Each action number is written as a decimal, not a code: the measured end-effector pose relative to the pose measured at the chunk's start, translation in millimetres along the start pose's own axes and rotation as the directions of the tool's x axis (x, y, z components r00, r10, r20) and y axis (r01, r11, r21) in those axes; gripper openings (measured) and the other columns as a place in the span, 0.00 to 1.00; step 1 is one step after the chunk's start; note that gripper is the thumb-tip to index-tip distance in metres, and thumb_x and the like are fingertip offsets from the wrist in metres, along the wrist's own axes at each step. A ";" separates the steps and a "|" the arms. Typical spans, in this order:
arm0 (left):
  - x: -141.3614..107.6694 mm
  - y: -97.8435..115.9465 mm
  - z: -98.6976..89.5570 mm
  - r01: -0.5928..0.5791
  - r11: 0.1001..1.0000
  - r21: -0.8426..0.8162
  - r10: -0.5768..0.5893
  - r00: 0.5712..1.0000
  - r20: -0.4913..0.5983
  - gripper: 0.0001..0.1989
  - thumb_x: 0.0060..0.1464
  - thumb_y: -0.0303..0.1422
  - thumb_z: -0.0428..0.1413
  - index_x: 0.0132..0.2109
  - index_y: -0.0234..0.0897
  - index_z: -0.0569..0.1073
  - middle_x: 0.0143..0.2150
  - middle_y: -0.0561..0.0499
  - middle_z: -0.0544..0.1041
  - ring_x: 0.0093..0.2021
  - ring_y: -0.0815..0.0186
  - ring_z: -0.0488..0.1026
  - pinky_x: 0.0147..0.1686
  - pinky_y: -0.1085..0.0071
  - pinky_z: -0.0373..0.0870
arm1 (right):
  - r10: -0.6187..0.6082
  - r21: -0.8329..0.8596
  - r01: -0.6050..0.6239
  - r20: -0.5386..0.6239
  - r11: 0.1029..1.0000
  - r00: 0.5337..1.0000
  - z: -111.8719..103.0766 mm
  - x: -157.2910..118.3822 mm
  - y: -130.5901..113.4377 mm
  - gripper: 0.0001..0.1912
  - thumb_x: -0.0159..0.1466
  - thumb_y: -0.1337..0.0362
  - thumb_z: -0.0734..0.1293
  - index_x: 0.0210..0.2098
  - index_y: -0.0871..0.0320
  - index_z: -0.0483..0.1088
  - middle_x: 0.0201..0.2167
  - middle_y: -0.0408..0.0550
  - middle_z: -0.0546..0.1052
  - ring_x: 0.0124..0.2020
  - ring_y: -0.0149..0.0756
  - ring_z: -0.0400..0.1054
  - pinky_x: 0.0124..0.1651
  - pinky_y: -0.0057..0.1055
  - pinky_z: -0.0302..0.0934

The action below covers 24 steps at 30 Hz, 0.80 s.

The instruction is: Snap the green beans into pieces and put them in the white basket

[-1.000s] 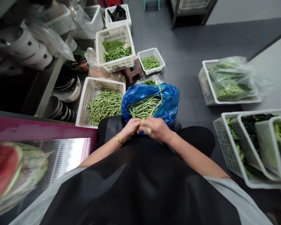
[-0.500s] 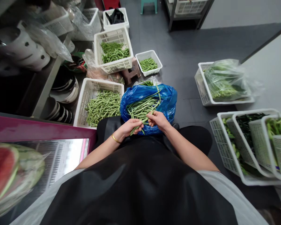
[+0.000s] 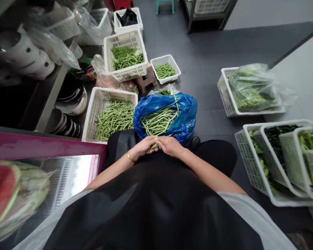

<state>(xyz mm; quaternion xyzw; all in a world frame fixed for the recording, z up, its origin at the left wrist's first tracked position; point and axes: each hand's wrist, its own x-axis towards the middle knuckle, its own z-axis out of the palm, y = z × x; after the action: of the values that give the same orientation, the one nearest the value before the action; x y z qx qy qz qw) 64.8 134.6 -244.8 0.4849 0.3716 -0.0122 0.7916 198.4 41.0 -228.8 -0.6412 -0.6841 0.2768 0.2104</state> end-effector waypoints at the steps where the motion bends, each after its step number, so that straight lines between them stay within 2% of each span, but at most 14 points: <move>1: -3.2 -1.1 0.4 -0.009 0.995 0.096 0.004 0.999 0.051 0.16 0.51 0.43 0.55 0.27 0.35 0.63 0.16 0.57 0.63 0.12 0.77 0.54 0.13 0.79 0.47 | 0.018 -0.086 -0.014 0.043 0.996 0.999 -1.9 -3.2 3.1 0.19 0.67 0.60 0.54 0.33 0.61 0.72 0.32 0.55 0.77 0.33 0.37 0.71 0.36 0.29 0.59; 4: -9.1 -1.2 2.7 -0.141 0.940 0.311 0.100 0.985 0.144 0.17 0.51 0.41 0.55 0.23 0.35 0.62 0.16 0.57 0.61 0.15 0.77 0.54 0.16 0.78 0.49 | 0.077 -0.132 -0.060 0.129 0.989 0.989 -5.3 -13.0 6.9 0.20 0.65 0.55 0.55 0.27 0.60 0.70 0.26 0.53 0.75 0.27 0.36 0.69 0.31 0.28 0.56; 5: -9.9 -0.5 4.6 -0.179 0.926 0.332 0.127 0.977 0.172 0.17 0.52 0.42 0.54 0.23 0.35 0.61 0.16 0.57 0.61 0.16 0.76 0.54 0.18 0.77 0.50 | 0.087 -0.050 -0.082 0.125 0.995 0.988 -5.0 -14.4 6.4 0.22 0.65 0.53 0.55 0.24 0.59 0.68 0.23 0.51 0.74 0.25 0.34 0.67 0.30 0.28 0.55; 7: -10.7 1.6 10.7 -0.236 0.927 0.291 0.197 0.968 0.157 0.17 0.54 0.43 0.51 0.25 0.36 0.60 0.17 0.57 0.60 0.17 0.75 0.54 0.19 0.76 0.51 | 0.159 0.255 -0.165 0.045 0.953 0.986 -1.7 -11.8 3.3 0.25 0.63 0.47 0.55 0.19 0.58 0.63 0.17 0.45 0.69 0.20 0.30 0.62 0.27 0.26 0.55; 9: -11.0 5.2 18.8 -0.320 0.911 0.259 0.325 0.946 0.024 0.15 0.57 0.41 0.48 0.26 0.38 0.58 0.19 0.57 0.59 0.19 0.73 0.53 0.21 0.75 0.51 | 0.341 0.633 -0.246 -0.030 0.734 0.940 4.3 -3.4 -1.0 0.27 0.61 0.41 0.55 0.17 0.56 0.57 0.11 0.39 0.59 0.15 0.27 0.55 0.21 0.25 0.53; 11: -11.4 10.7 25.0 -0.406 0.850 0.335 0.466 0.877 -0.119 0.13 0.57 0.37 0.49 0.26 0.38 0.58 0.20 0.57 0.58 0.21 0.72 0.53 0.24 0.74 0.52 | 0.494 0.882 -0.234 0.003 0.408 0.870 9.7 5.1 -5.2 0.28 0.57 0.37 0.56 0.18 0.55 0.54 0.08 0.33 0.50 0.11 0.25 0.47 0.16 0.24 0.48; 13: -12.3 17.9 24.9 -0.440 0.785 0.437 0.529 0.843 -0.101 0.12 0.54 0.32 0.52 0.25 0.38 0.59 0.21 0.56 0.58 0.23 0.72 0.54 0.27 0.73 0.52 | 0.462 0.956 -0.238 0.135 0.172 0.877 10.3 7.0 -8.1 0.29 0.54 0.36 0.60 0.17 0.54 0.51 0.08 0.30 0.45 0.09 0.23 0.42 0.13 0.22 0.43; 15: -13.3 25.6 16.0 -0.462 0.748 0.477 0.501 0.864 0.052 0.10 0.52 0.29 0.54 0.26 0.38 0.61 0.22 0.55 0.59 0.23 0.72 0.54 0.28 0.73 0.52 | 0.277 0.940 -0.327 0.290 0.098 0.916 3.3 -0.3 -7.9 0.29 0.53 0.38 0.63 0.15 0.55 0.50 0.08 0.30 0.46 0.09 0.21 0.40 0.12 0.21 0.39; 17: -13.2 32.3 -0.5 -0.463 0.750 0.472 0.451 0.880 0.146 0.09 0.49 0.30 0.57 0.25 0.37 0.63 0.21 0.56 0.60 0.22 0.73 0.54 0.27 0.73 0.52 | 0.083 0.897 -0.412 0.404 0.160 0.911 -10.8 -12.0 -3.3 0.30 0.53 0.40 0.63 0.14 0.56 0.49 0.08 0.32 0.48 0.08 0.20 0.41 0.12 0.21 0.37; 18: -12.6 35.0 -10.5 -0.452 0.771 0.449 0.444 0.887 0.129 0.10 0.48 0.31 0.58 0.25 0.37 0.64 0.21 0.56 0.59 0.22 0.73 0.54 0.26 0.74 0.52 | 0.019 0.867 -0.437 0.446 0.239 0.895 -19.4 -16.7 1.0 0.29 0.54 0.40 0.62 0.13 0.56 0.51 0.08 0.33 0.50 0.08 0.21 0.43 0.12 0.22 0.38; 20: -10.8 39.5 -31.1 -0.440 0.844 0.306 0.474 0.879 -0.045 0.13 0.48 0.37 0.58 0.25 0.37 0.63 0.19 0.57 0.58 0.20 0.74 0.52 0.23 0.75 0.51 | -0.045 0.725 -0.462 0.560 0.510 0.828 -35.5 -19.1 12.6 0.27 0.56 0.42 0.60 0.16 0.58 0.58 0.09 0.36 0.57 0.10 0.23 0.52 0.15 0.23 0.45; 22: -9.1 43.8 -48.7 -0.478 0.876 0.056 0.477 0.847 -0.234 0.16 0.49 0.44 0.56 0.27 0.38 0.61 0.17 0.60 0.55 0.17 0.75 0.50 0.19 0.76 0.49 | 0.059 0.364 -0.380 0.652 0.850 0.756 -43.7 -10.3 24.5 0.21 0.56 0.46 0.64 0.23 0.59 0.67 0.14 0.41 0.67 0.16 0.28 0.62 0.20 0.24 0.52; 23: -8.6 46.0 -55.1 -0.504 0.862 -0.061 0.465 0.832 -0.303 0.17 0.49 0.47 0.55 0.29 0.39 0.60 0.16 0.61 0.53 0.15 0.76 0.48 0.17 0.77 0.48 | 0.154 0.117 -0.291 0.634 0.950 0.758 -43.1 -2.3 28.8 0.17 0.55 0.50 0.66 0.28 0.59 0.70 0.18 0.44 0.72 0.20 0.31 0.66 0.24 0.25 0.54; 24: -8.2 47.9 -59.6 -0.519 0.842 -0.147 0.448 0.825 -0.345 0.18 0.47 0.47 0.56 0.29 0.39 0.59 0.16 0.62 0.53 0.14 0.77 0.48 0.16 0.78 0.47 | 0.229 -0.113 -0.200 0.565 0.973 0.793 -39.1 7.2 31.3 0.14 0.55 0.53 0.67 0.34 0.58 0.72 0.24 0.47 0.75 0.25 0.35 0.69 0.26 0.26 0.56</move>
<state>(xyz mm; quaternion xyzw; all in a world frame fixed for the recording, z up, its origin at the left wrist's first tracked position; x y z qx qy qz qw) 42.7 203.5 -218.7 0.4629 0.3490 0.3068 0.7549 246.7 53.1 -219.9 -0.6061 -0.6448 0.4627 -0.0536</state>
